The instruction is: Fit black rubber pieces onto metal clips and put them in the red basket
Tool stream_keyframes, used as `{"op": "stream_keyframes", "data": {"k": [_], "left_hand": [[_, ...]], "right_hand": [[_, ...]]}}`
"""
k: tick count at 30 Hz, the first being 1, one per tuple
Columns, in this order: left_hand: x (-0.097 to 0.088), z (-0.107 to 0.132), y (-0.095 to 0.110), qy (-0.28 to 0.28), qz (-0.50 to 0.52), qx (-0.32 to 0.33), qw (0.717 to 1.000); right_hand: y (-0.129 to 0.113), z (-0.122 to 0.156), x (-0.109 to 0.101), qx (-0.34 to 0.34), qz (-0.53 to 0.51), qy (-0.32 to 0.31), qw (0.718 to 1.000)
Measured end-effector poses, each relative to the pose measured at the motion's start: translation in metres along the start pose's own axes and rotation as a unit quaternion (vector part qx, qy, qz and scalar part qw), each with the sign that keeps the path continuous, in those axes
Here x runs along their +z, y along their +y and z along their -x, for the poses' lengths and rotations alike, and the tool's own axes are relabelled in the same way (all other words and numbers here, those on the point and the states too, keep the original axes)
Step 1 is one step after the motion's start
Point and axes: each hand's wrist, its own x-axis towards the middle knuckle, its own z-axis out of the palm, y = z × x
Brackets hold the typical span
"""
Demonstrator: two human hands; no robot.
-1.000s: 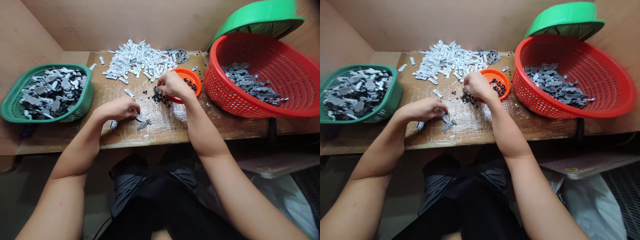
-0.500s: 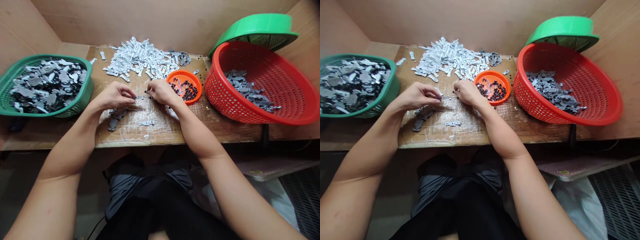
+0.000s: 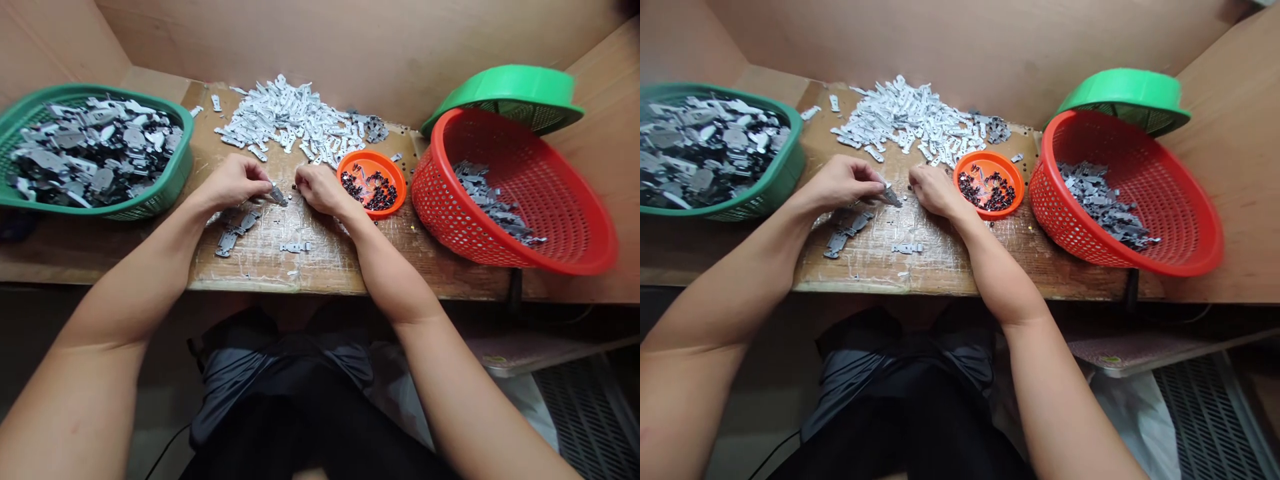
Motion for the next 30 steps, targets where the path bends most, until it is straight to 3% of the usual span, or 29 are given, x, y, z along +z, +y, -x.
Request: {"op": "stream_keyframes", "data": {"k": [8,14,18,20,24,27,30], "left_hand": [[0.003,0.002,0.001,-0.006,0.049,-0.004,0.999],[0.005,0.005,0.003,0.033,0.114,-0.028,0.993],[0.008,0.006,0.003,0.044,0.144,-0.024,0.988],[0.01,0.006,0.001,0.039,0.154,-0.024,0.987],[0.016,0.009,0.004,-0.022,0.17,-0.025,0.985],[0.022,0.015,0.011,-0.066,0.182,-0.004,0.981],[0.027,0.018,0.017,-0.06,0.171,0.031,0.983]], "right_hand": [[-0.009,0.003,-0.007,-0.025,0.013,-0.034,0.999],[-0.01,0.002,-0.005,0.001,0.02,-0.015,1.0],[-0.01,0.006,-0.01,0.037,-0.088,0.032,0.995],[-0.013,0.011,-0.012,0.051,-0.226,0.035,0.972],[-0.025,0.019,-0.01,0.075,-0.497,-0.009,0.864],[-0.033,0.019,-0.005,0.095,-0.573,-0.025,0.814],[-0.034,0.016,0.0,0.11,-0.593,-0.02,0.797]]}}
